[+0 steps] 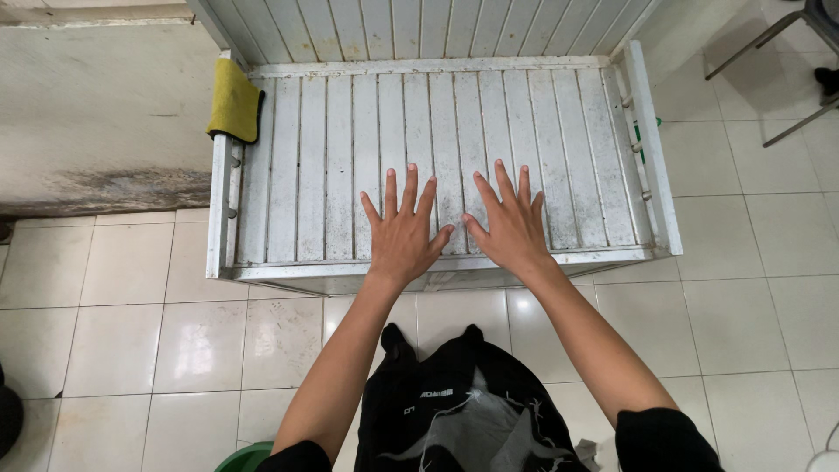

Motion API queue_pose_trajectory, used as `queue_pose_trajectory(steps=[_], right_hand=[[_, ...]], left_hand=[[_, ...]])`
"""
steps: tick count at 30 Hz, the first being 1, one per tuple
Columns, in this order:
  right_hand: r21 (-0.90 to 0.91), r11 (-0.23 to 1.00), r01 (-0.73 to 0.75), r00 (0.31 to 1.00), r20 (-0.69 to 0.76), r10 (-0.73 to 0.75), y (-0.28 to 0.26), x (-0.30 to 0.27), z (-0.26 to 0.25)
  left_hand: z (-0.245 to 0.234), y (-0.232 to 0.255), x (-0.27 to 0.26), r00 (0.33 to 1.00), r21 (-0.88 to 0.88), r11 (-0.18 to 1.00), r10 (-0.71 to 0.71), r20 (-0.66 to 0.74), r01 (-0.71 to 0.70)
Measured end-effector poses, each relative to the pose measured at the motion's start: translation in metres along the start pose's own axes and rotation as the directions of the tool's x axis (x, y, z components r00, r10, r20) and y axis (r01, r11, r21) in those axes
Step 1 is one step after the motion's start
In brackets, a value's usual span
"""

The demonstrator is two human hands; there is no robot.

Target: The person opens a commercial refrigerator and removes several plastic containers and bowls. They place the items on the top surface of the fridge, then return them to the interior shelves, organizing them by type.

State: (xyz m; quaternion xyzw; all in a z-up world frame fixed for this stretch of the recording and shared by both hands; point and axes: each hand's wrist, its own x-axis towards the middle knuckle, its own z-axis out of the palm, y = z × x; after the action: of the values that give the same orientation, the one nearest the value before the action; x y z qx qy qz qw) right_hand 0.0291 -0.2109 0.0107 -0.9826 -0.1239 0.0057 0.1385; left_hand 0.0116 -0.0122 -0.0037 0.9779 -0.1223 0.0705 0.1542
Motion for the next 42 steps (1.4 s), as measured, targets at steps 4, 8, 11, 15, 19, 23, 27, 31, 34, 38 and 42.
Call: queue_pose_trajectory(steps=[4, 8, 11, 15, 19, 23, 27, 31, 34, 38, 42], right_hand=[[0.023, 1.0, -0.014, 1.0, 0.001, 0.014, 0.002, 0.002, -0.001], [0.047, 0.999, -0.025, 1.0, -0.001, 0.026, 0.002, 0.003, -0.003], [0.06, 0.998, -0.032, 0.999, 0.003, 0.032, 0.002, 0.003, -0.006], [0.073, 0.996, -0.052, 0.998, 0.025, 0.05, 0.003, 0.003, -0.008], [0.096, 0.995, -0.041, 0.999, 0.018, 0.04, 0.007, 0.0, -0.008], [0.117, 0.993, -0.03, 0.999, 0.02, 0.027, 0.013, -0.001, -0.005], [0.121, 0.992, -0.028, 0.999, 0.039, 0.023, 0.019, -0.001, -0.003], [0.153, 0.988, -0.03, 0.998, 0.062, 0.021, 0.031, -0.006, -0.003], [0.169, 0.986, -0.009, 0.996, 0.085, -0.005, 0.042, -0.009, 0.002], [0.166, 0.986, 0.034, 0.989, 0.135, -0.057, 0.053, -0.011, 0.016], [0.186, 0.98, 0.07, 0.982, 0.159, -0.1, 0.058, -0.016, 0.037]], left_hand=[[-0.001, -0.002, 0.001, 1.0, 0.02, 1.0, 0.005, -0.005, -0.005], [-0.003, -0.003, 0.002, 1.0, 0.031, 0.999, -0.014, 0.002, 0.014], [-0.004, -0.003, 0.001, 0.999, 0.032, 0.999, -0.037, -0.018, 0.038], [-0.003, -0.005, -0.003, 0.998, 0.053, 0.997, -0.056, -0.041, 0.059], [-0.002, -0.004, -0.004, 0.997, 0.059, 0.995, -0.074, -0.025, 0.075], [0.002, -0.001, -0.007, 0.995, 0.071, 0.993, -0.093, -0.019, 0.095], [0.006, 0.005, -0.009, 0.995, 0.083, 0.993, -0.075, -0.067, 0.081], [0.009, 0.012, -0.014, 0.99, 0.089, 0.987, -0.132, -0.048, 0.136], [0.013, 0.017, -0.021, 0.981, 0.08, 0.978, -0.191, -0.019, 0.192], [0.021, 0.022, -0.035, 0.964, 0.026, 0.963, -0.267, -0.001, 0.267], [0.035, 0.023, -0.054, 0.947, -0.039, 0.946, -0.321, -0.016, 0.321]])
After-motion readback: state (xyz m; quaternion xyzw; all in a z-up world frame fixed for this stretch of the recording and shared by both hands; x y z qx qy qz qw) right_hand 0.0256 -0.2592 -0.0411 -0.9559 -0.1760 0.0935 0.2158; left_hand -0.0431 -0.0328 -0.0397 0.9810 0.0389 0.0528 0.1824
